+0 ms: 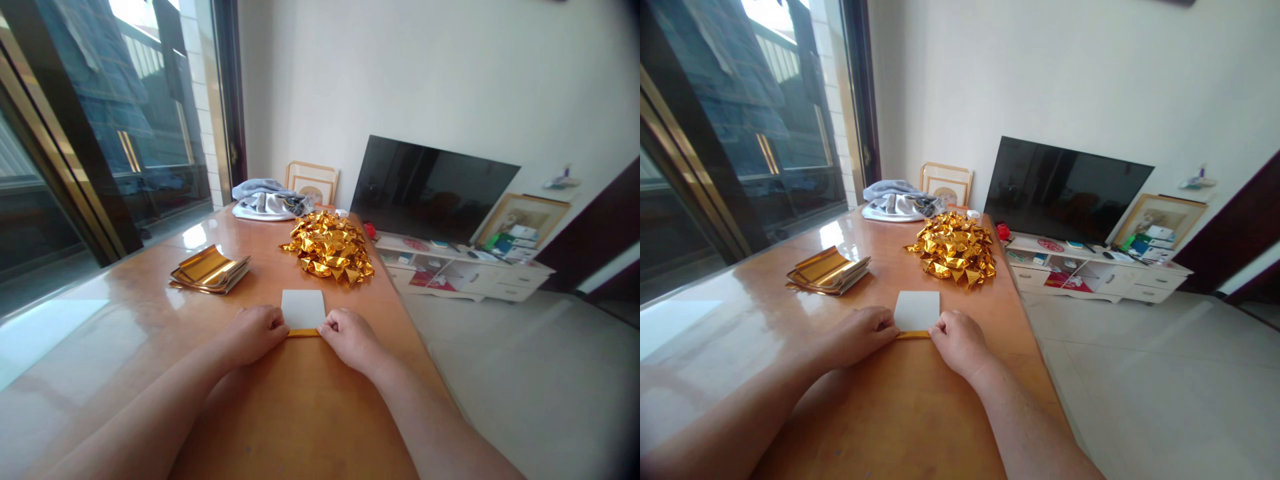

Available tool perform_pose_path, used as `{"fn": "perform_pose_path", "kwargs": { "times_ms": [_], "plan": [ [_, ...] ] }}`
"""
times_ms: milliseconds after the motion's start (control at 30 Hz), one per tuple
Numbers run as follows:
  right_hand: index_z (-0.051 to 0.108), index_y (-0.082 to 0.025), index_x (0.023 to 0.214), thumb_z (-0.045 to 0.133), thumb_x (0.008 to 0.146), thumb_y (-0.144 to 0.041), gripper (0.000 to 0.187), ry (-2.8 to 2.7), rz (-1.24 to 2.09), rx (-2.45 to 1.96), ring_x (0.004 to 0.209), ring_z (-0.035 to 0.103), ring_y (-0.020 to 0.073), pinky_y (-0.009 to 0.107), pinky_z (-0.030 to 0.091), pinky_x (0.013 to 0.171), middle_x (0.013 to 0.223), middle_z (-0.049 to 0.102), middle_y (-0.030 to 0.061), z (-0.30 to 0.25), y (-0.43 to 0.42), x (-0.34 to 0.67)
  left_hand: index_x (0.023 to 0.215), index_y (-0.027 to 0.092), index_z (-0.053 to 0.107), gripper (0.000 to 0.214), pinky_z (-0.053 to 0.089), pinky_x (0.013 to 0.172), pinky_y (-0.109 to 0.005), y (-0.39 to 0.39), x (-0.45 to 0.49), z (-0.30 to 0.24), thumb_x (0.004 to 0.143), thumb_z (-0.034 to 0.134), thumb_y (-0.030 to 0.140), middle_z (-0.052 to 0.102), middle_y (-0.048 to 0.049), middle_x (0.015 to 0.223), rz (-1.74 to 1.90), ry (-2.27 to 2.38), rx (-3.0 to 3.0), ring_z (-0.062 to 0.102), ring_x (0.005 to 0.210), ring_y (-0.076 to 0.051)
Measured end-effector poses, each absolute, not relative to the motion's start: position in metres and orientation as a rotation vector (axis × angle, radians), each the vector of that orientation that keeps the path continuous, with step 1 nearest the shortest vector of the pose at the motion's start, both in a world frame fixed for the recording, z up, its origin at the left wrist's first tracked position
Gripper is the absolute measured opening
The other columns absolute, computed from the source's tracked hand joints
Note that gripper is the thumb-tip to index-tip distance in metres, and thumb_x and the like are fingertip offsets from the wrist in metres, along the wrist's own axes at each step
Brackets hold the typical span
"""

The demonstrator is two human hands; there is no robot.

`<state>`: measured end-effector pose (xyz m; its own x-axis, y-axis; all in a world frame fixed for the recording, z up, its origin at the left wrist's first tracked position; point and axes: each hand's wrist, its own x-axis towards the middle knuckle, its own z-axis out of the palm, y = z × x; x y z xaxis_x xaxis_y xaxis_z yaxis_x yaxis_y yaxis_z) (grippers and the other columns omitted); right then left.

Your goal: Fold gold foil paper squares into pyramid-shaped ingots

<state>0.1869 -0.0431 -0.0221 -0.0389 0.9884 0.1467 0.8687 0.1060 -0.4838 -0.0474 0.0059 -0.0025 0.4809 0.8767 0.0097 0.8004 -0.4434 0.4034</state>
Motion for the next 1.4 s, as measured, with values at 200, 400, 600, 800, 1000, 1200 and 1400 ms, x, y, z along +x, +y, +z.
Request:
{"fn": "perform_pose_path", "kwargs": {
  "times_ms": [200, 400, 600, 800, 1000, 1200, 1400],
  "plan": [
    [0.067, -0.020, 0.078, 0.064, 0.091, -0.037, 0.021, -1.957, 0.365, -1.823, 0.077, 0.059, 0.0160, 0.025, 0.036, 0.065, 0.083, 0.069, 0.0024, -0.020, -0.044, 0.186, 0.070, 0.020, 0.058, 0.026, 0.030, 0.059, -0.028, 0.006, -0.046, -0.004, 0.085, 0.053, 0.041, 0.066, -0.0034, 0.079, 0.313, 1.398, 2.419, 0.056, 0.070, -0.017],
    [0.068, -0.021, 0.079, 0.063, 0.091, -0.038, 0.022, -1.935, 0.348, -1.841, 0.078, 0.060, 0.0164, 0.025, 0.037, 0.066, 0.085, 0.069, 0.0030, -0.020, -0.043, 0.185, 0.072, 0.020, 0.056, 0.026, 0.032, 0.061, -0.028, 0.008, -0.045, -0.007, 0.087, 0.052, 0.041, 0.066, -0.0041, 0.079, 0.320, 1.404, 2.458, 0.057, 0.071, -0.018],
    [0.067, -0.021, 0.078, 0.064, 0.091, -0.038, 0.021, -1.928, 0.328, -1.843, 0.077, 0.060, 0.0165, 0.026, 0.036, 0.065, 0.084, 0.068, 0.0028, -0.022, -0.043, 0.183, 0.073, 0.021, 0.055, 0.024, 0.031, 0.061, -0.028, 0.009, -0.045, -0.010, 0.088, 0.051, 0.039, 0.066, -0.0043, 0.080, 0.319, 1.404, 2.498, 0.057, 0.071, -0.019],
    [0.066, -0.021, 0.078, 0.065, 0.090, -0.037, 0.019, -1.935, 0.308, -1.855, 0.078, 0.059, 0.0164, 0.026, 0.035, 0.065, 0.085, 0.068, 0.0029, -0.021, -0.044, 0.182, 0.073, 0.021, 0.054, 0.022, 0.032, 0.063, -0.029, 0.007, -0.043, -0.010, 0.088, 0.051, 0.037, 0.066, -0.0045, 0.080, 0.317, 1.406, 2.527, 0.058, 0.073, -0.020],
    [0.064, -0.021, 0.078, 0.065, 0.091, -0.036, 0.019, -1.949, 0.284, -1.873, 0.077, 0.058, 0.0156, 0.026, 0.032, 0.064, 0.084, 0.067, 0.0019, -0.022, -0.044, 0.182, 0.074, 0.021, 0.054, 0.021, 0.033, 0.064, -0.029, 0.006, -0.042, -0.010, 0.089, 0.051, 0.036, 0.067, -0.0047, 0.082, 0.313, 1.419, 2.539, 0.059, 0.075, -0.020],
    [0.064, -0.021, 0.079, 0.065, 0.090, -0.035, 0.018, -1.943, 0.280, -1.883, 0.078, 0.057, 0.0149, 0.026, 0.031, 0.064, 0.084, 0.067, 0.0006, -0.022, -0.044, 0.181, 0.076, 0.022, 0.055, 0.020, 0.033, 0.065, -0.030, 0.008, -0.044, -0.014, 0.089, 0.053, 0.037, 0.067, -0.0032, 0.083, 0.302, 1.447, 2.541, 0.060, 0.076, -0.021],
    [0.061, -0.022, 0.083, 0.065, 0.090, -0.033, 0.014, -1.949, 0.299, -1.863, 0.076, 0.056, 0.0141, 0.025, 0.029, 0.062, 0.085, 0.066, -0.0007, -0.020, -0.045, 0.182, 0.104, 0.025, 0.062, 0.019, 0.038, 0.079, -0.035, 0.001, -0.039, -0.005, 0.086, 0.057, 0.021, 0.066, -0.0045, 0.098, 0.443, 1.297, 2.751, 0.059, 0.096, -0.024]
  ]
}}
